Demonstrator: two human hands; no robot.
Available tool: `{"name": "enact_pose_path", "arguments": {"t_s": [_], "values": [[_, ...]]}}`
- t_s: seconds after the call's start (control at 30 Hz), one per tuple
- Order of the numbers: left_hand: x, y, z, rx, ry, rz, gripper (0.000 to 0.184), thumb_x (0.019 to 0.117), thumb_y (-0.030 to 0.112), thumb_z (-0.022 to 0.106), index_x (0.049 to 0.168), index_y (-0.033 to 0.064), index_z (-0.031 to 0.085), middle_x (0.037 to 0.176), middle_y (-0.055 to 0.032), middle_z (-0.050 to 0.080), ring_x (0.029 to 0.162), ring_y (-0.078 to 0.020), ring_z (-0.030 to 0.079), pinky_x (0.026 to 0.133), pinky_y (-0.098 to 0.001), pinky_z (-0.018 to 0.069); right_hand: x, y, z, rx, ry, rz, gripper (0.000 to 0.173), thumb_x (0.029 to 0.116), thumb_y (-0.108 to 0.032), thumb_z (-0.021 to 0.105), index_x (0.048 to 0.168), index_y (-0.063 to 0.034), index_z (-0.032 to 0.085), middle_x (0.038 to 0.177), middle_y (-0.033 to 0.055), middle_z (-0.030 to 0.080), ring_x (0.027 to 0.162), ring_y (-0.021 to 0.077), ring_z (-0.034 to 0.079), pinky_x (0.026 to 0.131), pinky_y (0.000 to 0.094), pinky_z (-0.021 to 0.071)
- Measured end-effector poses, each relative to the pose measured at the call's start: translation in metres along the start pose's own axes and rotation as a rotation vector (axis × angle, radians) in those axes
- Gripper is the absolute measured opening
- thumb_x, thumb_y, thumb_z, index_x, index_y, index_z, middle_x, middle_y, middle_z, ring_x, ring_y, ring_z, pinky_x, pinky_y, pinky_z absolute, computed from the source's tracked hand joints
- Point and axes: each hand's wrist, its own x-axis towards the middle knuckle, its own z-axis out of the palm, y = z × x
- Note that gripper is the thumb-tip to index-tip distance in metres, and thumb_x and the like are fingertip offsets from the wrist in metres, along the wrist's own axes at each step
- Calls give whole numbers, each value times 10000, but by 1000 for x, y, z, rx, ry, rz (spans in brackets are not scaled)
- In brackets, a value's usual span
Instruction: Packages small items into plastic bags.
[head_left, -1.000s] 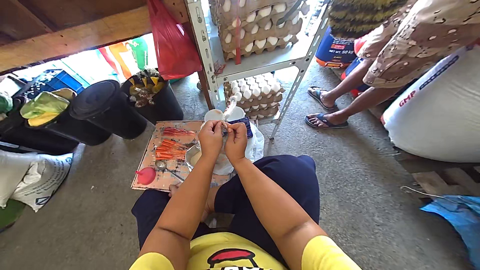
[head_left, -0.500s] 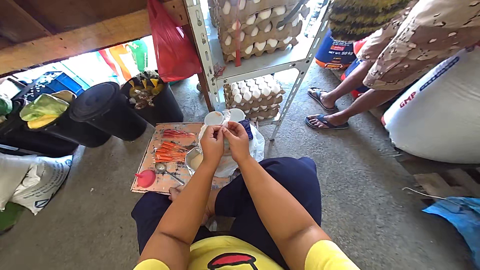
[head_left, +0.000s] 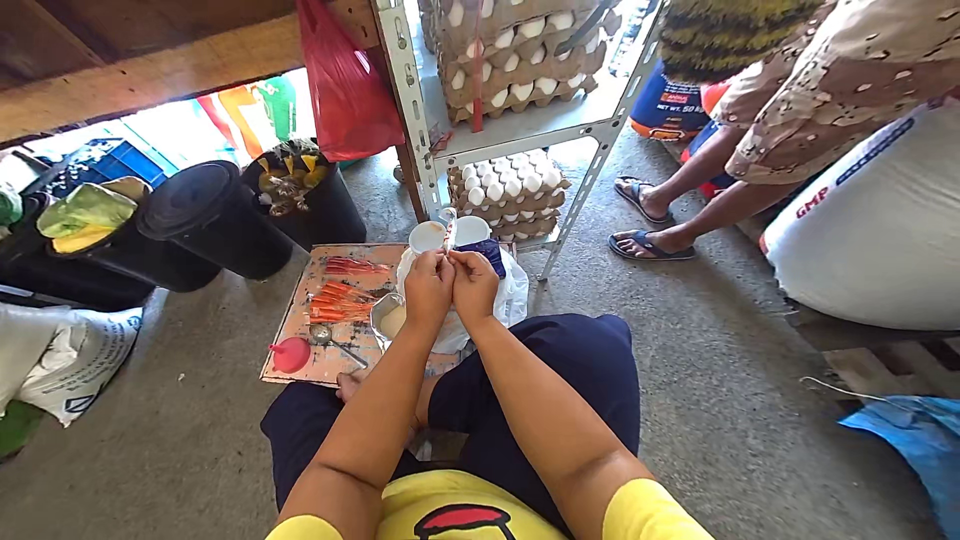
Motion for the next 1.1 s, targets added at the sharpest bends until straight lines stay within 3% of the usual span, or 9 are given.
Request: {"name": "enact_pose_path", "arguments": {"t_s": [0.1,0.23,0.33,0.4,0.5,0.6,0.8,0.97,1.1], "values": [[4,5,2,-130,47,-228,133,1000,84,581,962,-6,671,987,-112,724,847,-162,691,787,-345,571,-3,-3,1,87,6,116,131,995,-20,619,1039,51,720,992,167,705,931,216,691,884,367,574],[18,13,12,-621,148,-776,98,1015,83,543,975,12,599,825,-71,650,725,-128,633,700,-308,539,-6,-5,3,236,51,291,166,1047,-80,550,1101,51,636,1035,147,677,946,157,665,887,346,557],[13,15,15,-855,92,-910,95,1050,129,514,1103,66,562,902,-61,627,751,-137,623,704,-324,552,-2,-4,1,303,65,387,161,1063,-89,522,1138,35,591,1104,142,680,997,139,667,914,335,550],[8,10,8,-666,-45,-782,243,1018,72,510,1252,48,572,1114,-107,666,878,-179,655,777,-375,555,3,-3,-5,249,8,381,188,1067,-96,520,1156,48,603,1116,164,664,996,173,659,911,362,549],[6,8,0,-436,-121,-490,303,979,61,619,1278,9,610,1257,-152,656,909,-180,701,824,-369,592,7,0,-9,126,-28,195,182,1050,-59,530,1112,65,649,1113,197,668,1003,232,668,911,388,558],[5,3,-2,-307,-84,-299,268,955,114,706,1201,13,673,1123,-139,693,848,-163,686,784,-340,589,6,1,-5,54,-4,-2,132,1020,-13,557,1055,61,660,1106,199,691,1044,262,687,947,387,562],[11,1,-12,-122,-39,-151,203,992,89,660,1160,3,735,1057,-143,746,935,-207,727,887,-378,589,4,4,-2,-13,35,-243,127,981,39,563,961,57,687,1087,196,723,1039,272,699,942,349,561],[9,0,-11,28,25,32,179,987,59,646,1109,0,762,1107,-153,752,1024,-258,734,928,-413,585,3,8,-3,-72,-32,-193,246,945,0,636,1182,52,676,1088,199,683,1002,275,681,909,377,580],[3,-10,-5,157,59,216,195,973,52,638,1105,-21,761,1152,-189,740,1057,-321,735,934,-446,592,2,6,-4,-103,-64,-157,205,945,-15,673,1128,37,747,1165,220,708,1092,313,702,959,414,577]]}}
